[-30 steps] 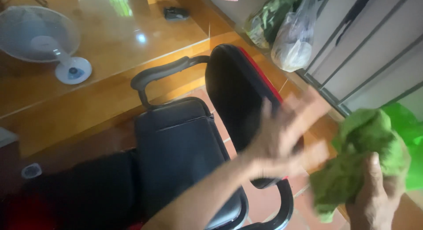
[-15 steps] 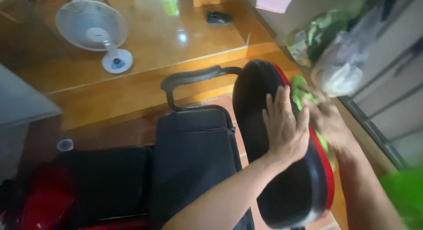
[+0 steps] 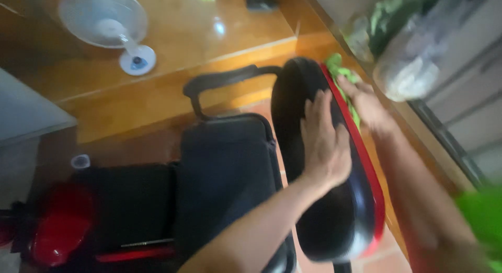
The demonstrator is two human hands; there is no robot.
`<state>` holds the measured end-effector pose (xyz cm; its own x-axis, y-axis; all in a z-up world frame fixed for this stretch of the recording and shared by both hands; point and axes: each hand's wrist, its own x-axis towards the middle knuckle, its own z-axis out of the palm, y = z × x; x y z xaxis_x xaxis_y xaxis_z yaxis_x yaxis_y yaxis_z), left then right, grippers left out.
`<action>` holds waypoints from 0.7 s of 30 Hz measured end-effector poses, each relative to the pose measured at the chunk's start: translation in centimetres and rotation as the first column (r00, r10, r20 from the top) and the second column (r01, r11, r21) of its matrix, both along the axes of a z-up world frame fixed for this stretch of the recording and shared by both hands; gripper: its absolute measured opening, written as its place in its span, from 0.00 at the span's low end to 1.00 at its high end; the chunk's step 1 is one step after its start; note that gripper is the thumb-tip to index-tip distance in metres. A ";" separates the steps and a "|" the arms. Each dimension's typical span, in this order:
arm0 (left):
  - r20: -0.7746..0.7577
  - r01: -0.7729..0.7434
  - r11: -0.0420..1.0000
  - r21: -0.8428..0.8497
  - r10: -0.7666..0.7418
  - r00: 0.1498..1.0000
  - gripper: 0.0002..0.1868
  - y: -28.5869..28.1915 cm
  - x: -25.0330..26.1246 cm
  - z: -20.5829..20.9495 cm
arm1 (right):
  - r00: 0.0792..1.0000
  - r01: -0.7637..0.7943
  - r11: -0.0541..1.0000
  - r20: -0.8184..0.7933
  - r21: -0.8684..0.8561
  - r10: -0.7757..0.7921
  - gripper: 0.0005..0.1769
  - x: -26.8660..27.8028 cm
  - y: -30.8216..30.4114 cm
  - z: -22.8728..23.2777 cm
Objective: Cleaning and wiping down various parts of an electric scooter or mobility vehicle using a green cloth.
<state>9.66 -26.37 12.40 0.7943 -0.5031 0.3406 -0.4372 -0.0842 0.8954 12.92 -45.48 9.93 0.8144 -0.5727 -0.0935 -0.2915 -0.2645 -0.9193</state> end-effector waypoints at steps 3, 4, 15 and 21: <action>0.027 -0.012 1.000 -0.016 0.012 1.000 0.36 -0.4 0.0 -0.8 | 0.964 -0.012 0.962 0.257 0.274 -0.061 0.34 -9.2 4.8 -0.9; 0.040 -0.033 0.999 -0.035 0.035 0.999 0.36 -0.3 0.0 -1.1 | 0.930 -0.060 0.934 0.359 0.351 -0.075 0.33 -12.4 7.5 -0.3; 0.192 -0.099 0.994 -0.044 0.105 0.976 0.32 -2.1 0.8 -4.8 | 0.772 0.496 0.523 -0.076 0.694 -0.631 0.28 -32.4 18.1 -32.6; 0.221 -0.133 0.982 -0.131 0.160 0.962 0.36 -3.2 0.9 -5.4 | 0.737 0.446 0.451 -0.031 0.773 -0.675 0.30 -31.0 25.9 -19.3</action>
<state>10.58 -29.54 6.98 0.7502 -0.3344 0.5704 -0.6223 -0.0659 0.7800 -18.09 -19.58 -9.34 0.3922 -0.7535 -0.5276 0.1341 0.6143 -0.7776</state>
